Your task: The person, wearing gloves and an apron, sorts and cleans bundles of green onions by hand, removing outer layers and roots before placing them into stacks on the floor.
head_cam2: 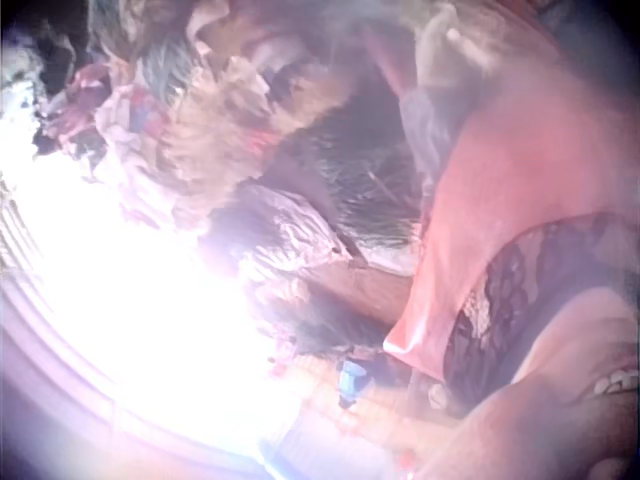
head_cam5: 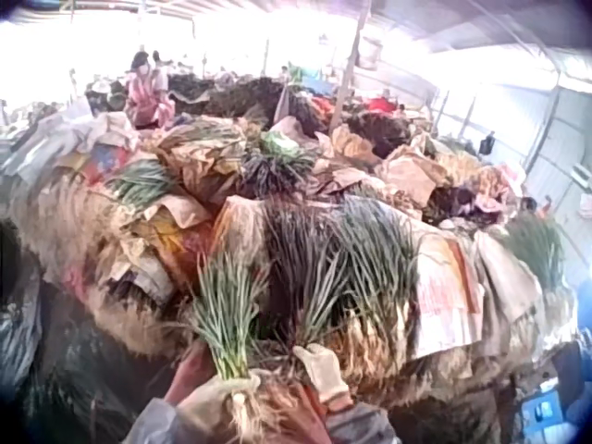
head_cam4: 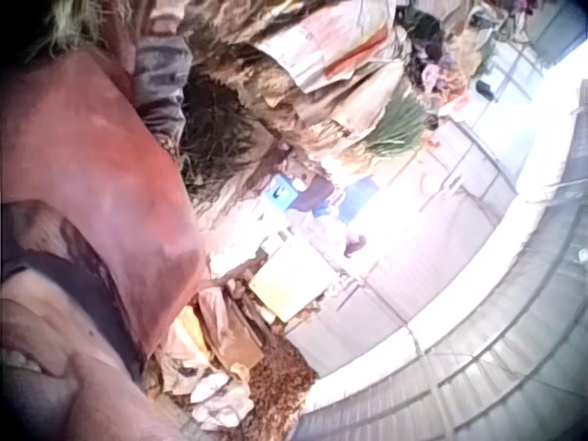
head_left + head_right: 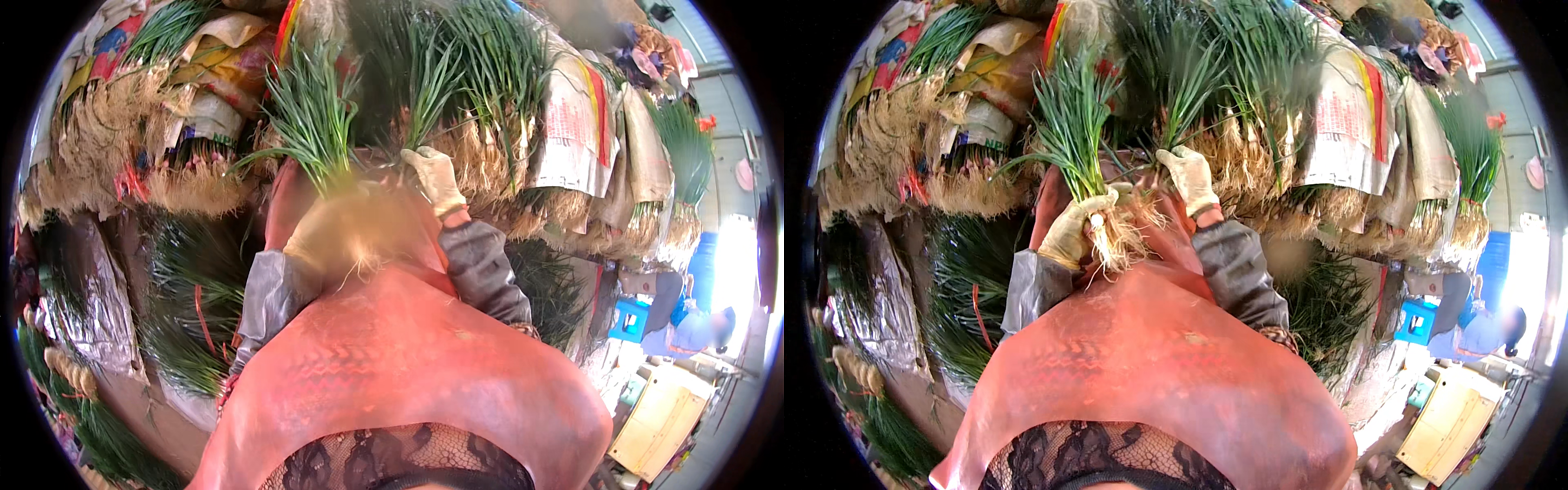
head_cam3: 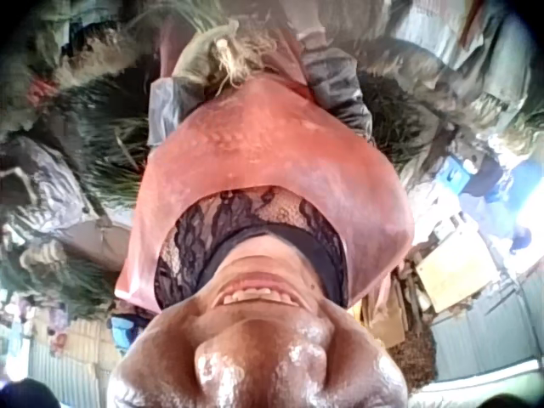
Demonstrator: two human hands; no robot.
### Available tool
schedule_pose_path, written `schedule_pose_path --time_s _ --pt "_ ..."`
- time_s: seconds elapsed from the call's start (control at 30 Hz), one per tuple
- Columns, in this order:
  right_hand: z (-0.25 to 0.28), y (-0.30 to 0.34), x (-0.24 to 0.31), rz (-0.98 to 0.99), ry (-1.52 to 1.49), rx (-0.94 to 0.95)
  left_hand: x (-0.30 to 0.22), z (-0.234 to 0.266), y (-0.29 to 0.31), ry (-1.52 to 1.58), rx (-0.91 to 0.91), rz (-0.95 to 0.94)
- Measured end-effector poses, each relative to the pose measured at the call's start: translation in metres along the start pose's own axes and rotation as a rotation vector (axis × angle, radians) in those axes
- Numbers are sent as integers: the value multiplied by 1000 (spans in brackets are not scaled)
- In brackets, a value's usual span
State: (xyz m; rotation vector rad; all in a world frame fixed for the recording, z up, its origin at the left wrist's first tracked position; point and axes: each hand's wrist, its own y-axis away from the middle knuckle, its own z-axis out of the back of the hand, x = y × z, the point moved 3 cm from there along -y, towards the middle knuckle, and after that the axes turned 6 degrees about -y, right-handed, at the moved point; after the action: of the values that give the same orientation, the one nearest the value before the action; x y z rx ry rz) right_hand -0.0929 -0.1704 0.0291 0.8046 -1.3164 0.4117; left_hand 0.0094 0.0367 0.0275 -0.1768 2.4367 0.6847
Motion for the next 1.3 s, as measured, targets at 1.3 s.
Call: schedule_pose_path --time_s 1.3 --pt "-59 45 38 1013 898 -339 -12 -56 22 156 93 102"
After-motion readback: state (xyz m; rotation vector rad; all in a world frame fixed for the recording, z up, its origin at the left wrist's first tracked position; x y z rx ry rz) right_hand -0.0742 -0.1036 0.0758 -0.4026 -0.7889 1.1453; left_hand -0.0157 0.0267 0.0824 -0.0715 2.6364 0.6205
